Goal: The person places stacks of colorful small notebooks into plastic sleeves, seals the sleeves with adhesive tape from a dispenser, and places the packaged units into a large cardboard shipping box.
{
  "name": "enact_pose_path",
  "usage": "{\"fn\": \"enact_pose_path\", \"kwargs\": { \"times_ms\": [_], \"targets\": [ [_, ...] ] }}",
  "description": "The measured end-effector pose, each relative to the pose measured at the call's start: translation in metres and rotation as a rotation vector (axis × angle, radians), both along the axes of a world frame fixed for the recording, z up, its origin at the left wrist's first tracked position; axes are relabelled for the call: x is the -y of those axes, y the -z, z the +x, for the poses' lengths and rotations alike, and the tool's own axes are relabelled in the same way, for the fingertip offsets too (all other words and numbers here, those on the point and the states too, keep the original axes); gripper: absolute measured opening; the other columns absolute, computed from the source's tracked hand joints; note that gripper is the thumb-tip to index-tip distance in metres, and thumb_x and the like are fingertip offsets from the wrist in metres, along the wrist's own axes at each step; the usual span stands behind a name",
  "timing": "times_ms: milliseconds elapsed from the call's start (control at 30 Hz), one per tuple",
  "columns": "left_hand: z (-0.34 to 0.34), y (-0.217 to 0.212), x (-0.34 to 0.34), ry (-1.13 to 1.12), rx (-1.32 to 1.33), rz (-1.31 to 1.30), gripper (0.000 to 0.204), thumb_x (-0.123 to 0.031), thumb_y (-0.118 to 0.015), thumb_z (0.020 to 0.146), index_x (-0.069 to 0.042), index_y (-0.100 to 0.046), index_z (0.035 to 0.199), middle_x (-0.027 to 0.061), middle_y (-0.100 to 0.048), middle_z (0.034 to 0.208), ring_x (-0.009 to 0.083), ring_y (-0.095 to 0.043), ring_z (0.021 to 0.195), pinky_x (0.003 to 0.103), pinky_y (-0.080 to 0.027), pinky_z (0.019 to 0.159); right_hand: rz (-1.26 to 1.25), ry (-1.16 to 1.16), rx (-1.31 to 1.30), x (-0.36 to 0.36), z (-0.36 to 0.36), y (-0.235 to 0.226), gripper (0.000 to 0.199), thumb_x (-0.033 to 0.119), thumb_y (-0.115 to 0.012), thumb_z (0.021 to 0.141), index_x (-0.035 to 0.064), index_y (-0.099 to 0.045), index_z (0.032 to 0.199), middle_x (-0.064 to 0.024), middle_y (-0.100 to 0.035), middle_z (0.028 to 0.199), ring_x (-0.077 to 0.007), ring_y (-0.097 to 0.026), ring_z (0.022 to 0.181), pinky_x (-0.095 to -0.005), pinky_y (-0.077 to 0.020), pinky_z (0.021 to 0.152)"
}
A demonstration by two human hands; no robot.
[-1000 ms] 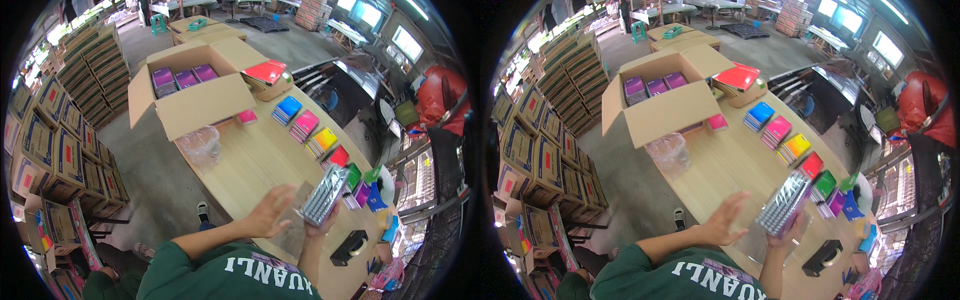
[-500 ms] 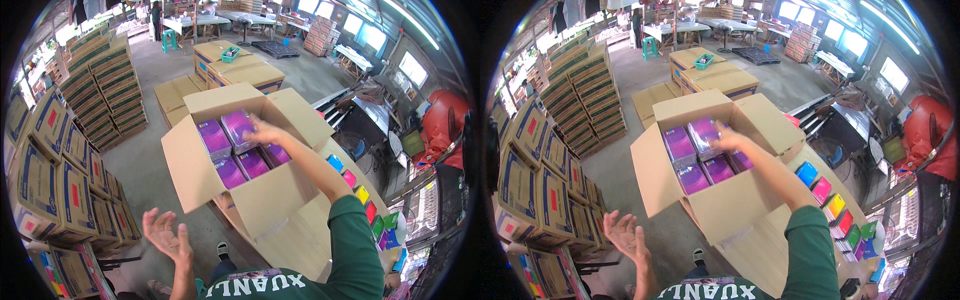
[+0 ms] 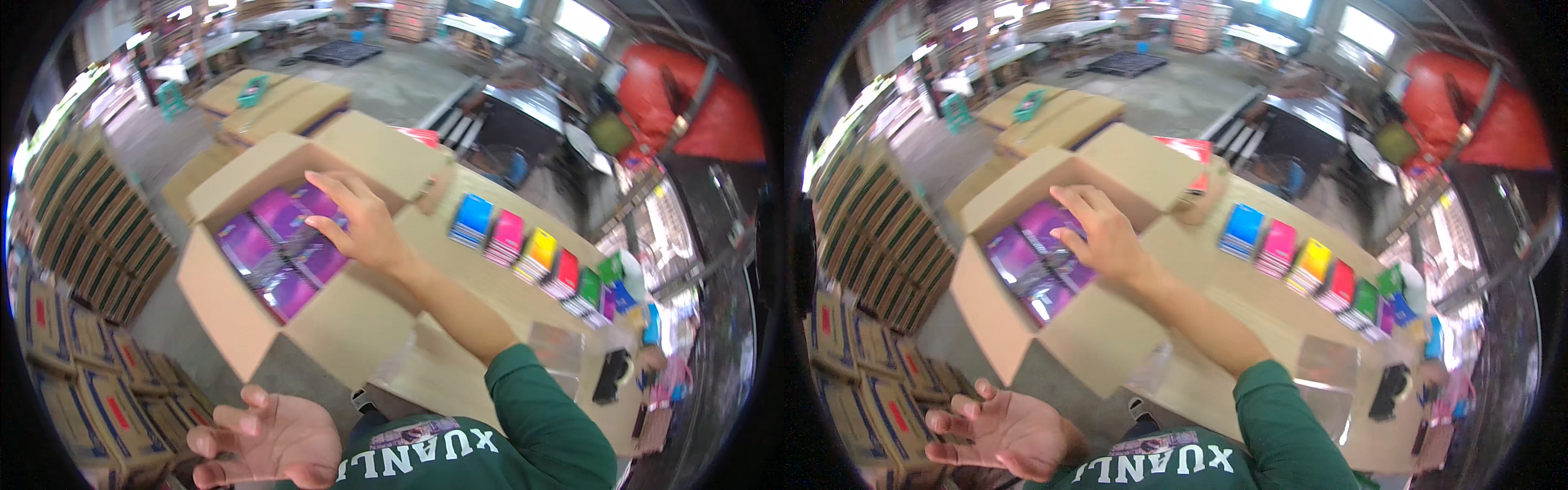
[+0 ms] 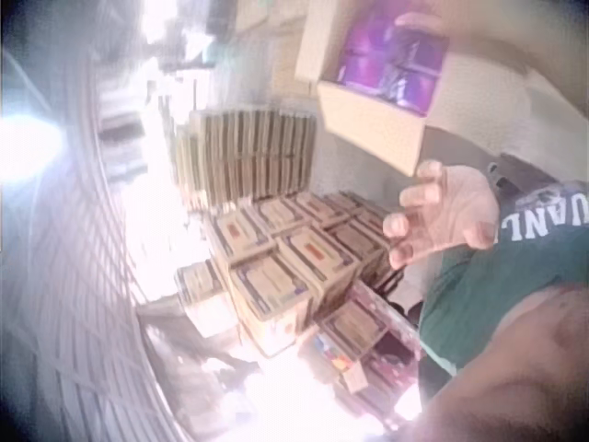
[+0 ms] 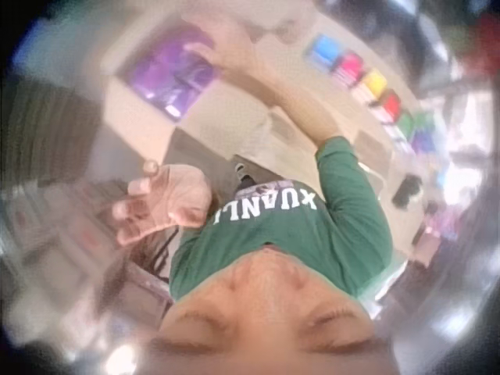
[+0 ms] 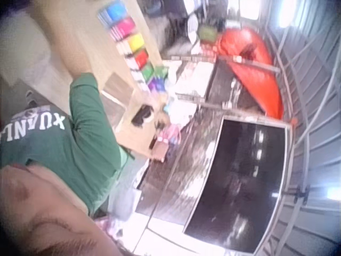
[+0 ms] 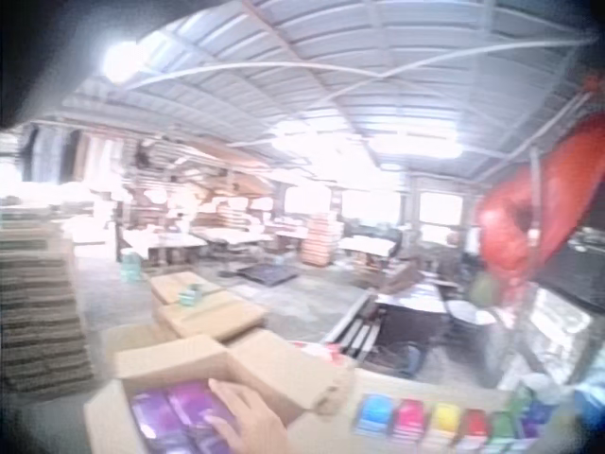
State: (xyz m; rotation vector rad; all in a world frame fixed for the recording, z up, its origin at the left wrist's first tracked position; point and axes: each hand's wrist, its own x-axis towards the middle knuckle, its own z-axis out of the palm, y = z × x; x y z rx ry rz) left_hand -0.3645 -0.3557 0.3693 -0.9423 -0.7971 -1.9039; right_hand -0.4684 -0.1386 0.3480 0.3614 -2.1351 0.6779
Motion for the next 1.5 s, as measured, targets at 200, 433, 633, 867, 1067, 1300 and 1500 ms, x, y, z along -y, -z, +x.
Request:
{"fn": "enact_pose_path", "kwargs": {
  "times_ms": [200, 433, 633, 867, 1067, 1300, 1500],
  "targets": [
    [0.098, 0.023, -0.127, 0.416, -0.059, 0.017, 0.09, -0.014, -0.079, 0.076, -0.017, -0.025, 0.148, 0.009, -0.033, 0.137, 0.0252, -0.054, 0.105, 0.044, -0.051, 0.088, -0.398, 0.257, 0.532, -0.097, 0.279, 0.035, 0.042, 0.013, -0.074, 0.082, 0.0028, -0.063, 0.121, -0.0092, -0.062, 0.078, -0.0195, -0.058, 0.064, -0.0298, -0.0466, 0.061],
    [0.145, 0.146, -0.299, 0.223, 0.133, -0.784, 0.052, -0.006, -0.072, 0.077, -0.003, -0.05, 0.124, 0.0191, -0.045, 0.124, 0.0295, -0.053, 0.104, 0.037, -0.047, 0.084, -0.344, 0.234, 1.2, -0.161, 0.462, 0.114, 0.065, 0.047, -0.074, 0.08, 0.0005, -0.061, 0.123, -0.0143, -0.066, 0.076, -0.0295, -0.064, 0.069, -0.0396, -0.0501, 0.065],
    [0.029, 0.212, -0.437, -0.081, 0.046, -1.329, 0.03, -0.008, -0.071, 0.078, -0.016, -0.067, 0.107, 0.016, -0.047, 0.129, 0.0334, -0.048, 0.116, 0.045, -0.042, 0.093, -0.428, 0.202, 1.321, -0.185, 0.489, 0.119, 0.066, 0.05, -0.073, 0.079, 0.0004, -0.061, 0.122, -0.0168, -0.067, 0.08, -0.0321, -0.065, 0.078, -0.0411, -0.0508, 0.071],
    [-0.099, 0.222, -0.541, -0.204, -0.66, -1.95, 0.045, -0.007, -0.065, 0.081, -0.041, -0.067, 0.11, 0.0055, -0.03, 0.153, 0.0326, -0.032, 0.14, 0.057, -0.033, 0.109, -0.509, 0.416, 1.109, -0.265, 0.427, 0.137, 0.052, 0.041, -0.073, 0.08, 0.005, -0.065, 0.117, -0.0155, -0.067, 0.079, -0.0301, -0.066, 0.077, -0.0404, -0.0511, 0.071],
    [-0.09, 0.224, -0.551, -0.2, -0.556, -2.017, 0.047, -0.004, -0.06, 0.084, -0.041, -0.064, 0.112, 0.005, -0.032, 0.151, 0.0312, -0.033, 0.14, 0.056, -0.033, 0.11, -0.42, 0.75, 0.832, -0.395, 0.295, 0.177, 0.031, 0.026, -0.073, 0.078, -0.001, -0.066, 0.091, -0.0203, -0.066, 0.08, -0.0364, -0.065, 0.079, -0.0453, -0.051, 0.07],
    [-0.102, 0.2, -0.539, -0.25, -0.351, -1.778, 0.046, -0.007, -0.08, 0.065, -0.022, -0.062, 0.104, 0.0057, -0.056, 0.126, 0.0279, -0.05, 0.124, 0.04, -0.046, 0.096, -0.324, 1.203, 0.955, -0.425, 0.181, 0.216, 0.06, 0.025, -0.073, 0.079, -0.0152, -0.047, 0.115, -0.0281, -0.063, 0.108, -0.0364, -0.065, 0.097, -0.0422, -0.0538, 0.084],
    [-0.035, 0.205, -0.479, 0.22, 0.741, -0.831, 0.043, -0.025, -0.073, 0.086, 0.001, -0.058, 0.116, 0.0147, -0.066, 0.104, 0.0248, -0.065, 0.095, 0.038, -0.051, 0.085, -0.437, 1.277, 0.759, -0.426, 0.196, 0.224, 0.058, 0.02, -0.076, 0.075, -0.0111, -0.052, 0.117, -0.0246, -0.064, 0.108, -0.0327, -0.064, 0.1, -0.0423, -0.0531, 0.083]
  ]
}}
